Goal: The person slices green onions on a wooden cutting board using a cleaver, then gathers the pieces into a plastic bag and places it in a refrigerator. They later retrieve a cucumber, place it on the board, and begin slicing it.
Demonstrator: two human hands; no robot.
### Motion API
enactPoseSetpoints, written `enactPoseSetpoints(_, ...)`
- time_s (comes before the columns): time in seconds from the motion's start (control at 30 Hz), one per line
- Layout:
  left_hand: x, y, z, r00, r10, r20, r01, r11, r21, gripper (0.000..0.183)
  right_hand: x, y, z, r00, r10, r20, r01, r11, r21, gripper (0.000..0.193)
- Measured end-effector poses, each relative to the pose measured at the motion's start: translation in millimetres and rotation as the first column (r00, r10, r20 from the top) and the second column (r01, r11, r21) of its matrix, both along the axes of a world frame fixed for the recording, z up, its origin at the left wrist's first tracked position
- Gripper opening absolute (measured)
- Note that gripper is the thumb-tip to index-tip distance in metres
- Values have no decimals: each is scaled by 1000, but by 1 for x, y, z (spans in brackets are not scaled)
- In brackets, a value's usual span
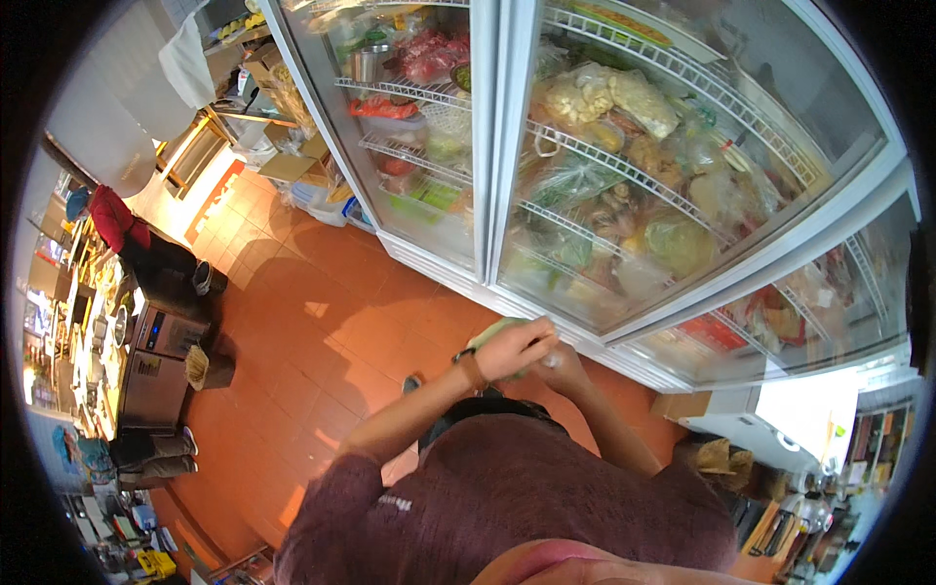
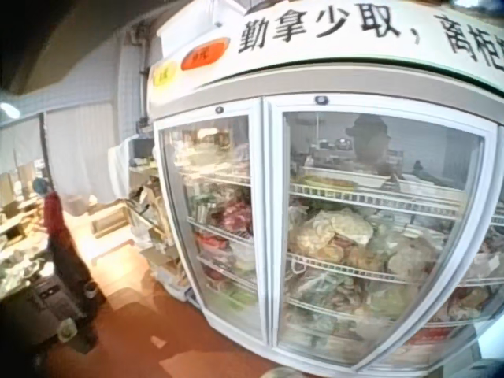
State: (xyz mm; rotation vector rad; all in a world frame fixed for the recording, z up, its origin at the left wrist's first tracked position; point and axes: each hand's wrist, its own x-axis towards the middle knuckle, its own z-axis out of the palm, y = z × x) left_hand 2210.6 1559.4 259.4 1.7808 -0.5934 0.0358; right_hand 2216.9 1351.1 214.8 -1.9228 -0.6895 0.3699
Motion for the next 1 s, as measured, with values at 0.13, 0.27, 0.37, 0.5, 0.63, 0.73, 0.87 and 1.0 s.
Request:
enactPoseSetpoints(0.13, 113, 65, -4, 940, 324, 107, -307, 940, -149, 36, -43, 30, 0, 873, -484, 65, 488, 865, -117, 33)
enactPoseSetpoints(0.27, 247, 140, -9, 651, 745, 147, -696, 662, -277, 38, -118, 43, -16, 663, -724, -187, 747, 654, 118, 38)
enactPoseSetpoints(0.37, 263, 126, -13, 608, 762, 222, -741, 645, -186, 31, -164, 46, -21, 449, -808, -381, 890, 443, 108, 35)
enactPoseSetpoints(0.5, 256, 134, -2, 728, 685, -17, -667, 703, -247, 37, -186, 56, -23, 246, -889, -386, 969, 218, 115, 32)
enactPoseSetpoints(0.63, 203, 179, -12, 774, 633, 9, -593, 730, -340, 38, -149, 81, 8, 354, -783, -512, 935, 299, 190, 31)
enactPoseSetpoints(0.73, 113, 222, -20, 871, 473, -134, -482, 768, -421, 27, -92, 109, 41, 470, -673, -572, 882, 381, 277, 31)
enactPoseSetpoints(0.87, -20, 331, -25, 803, 594, -51, -593, 786, -178, 17, 32, 198, 124, 669, -407, -623, 744, 374, 554, 23)
enactPoseSetpoints(1.0, -112, 432, -41, 536, 836, 119, -834, 546, -78, 30, 181, 290, 204, 862, -173, -476, 496, 482, 722, 28)
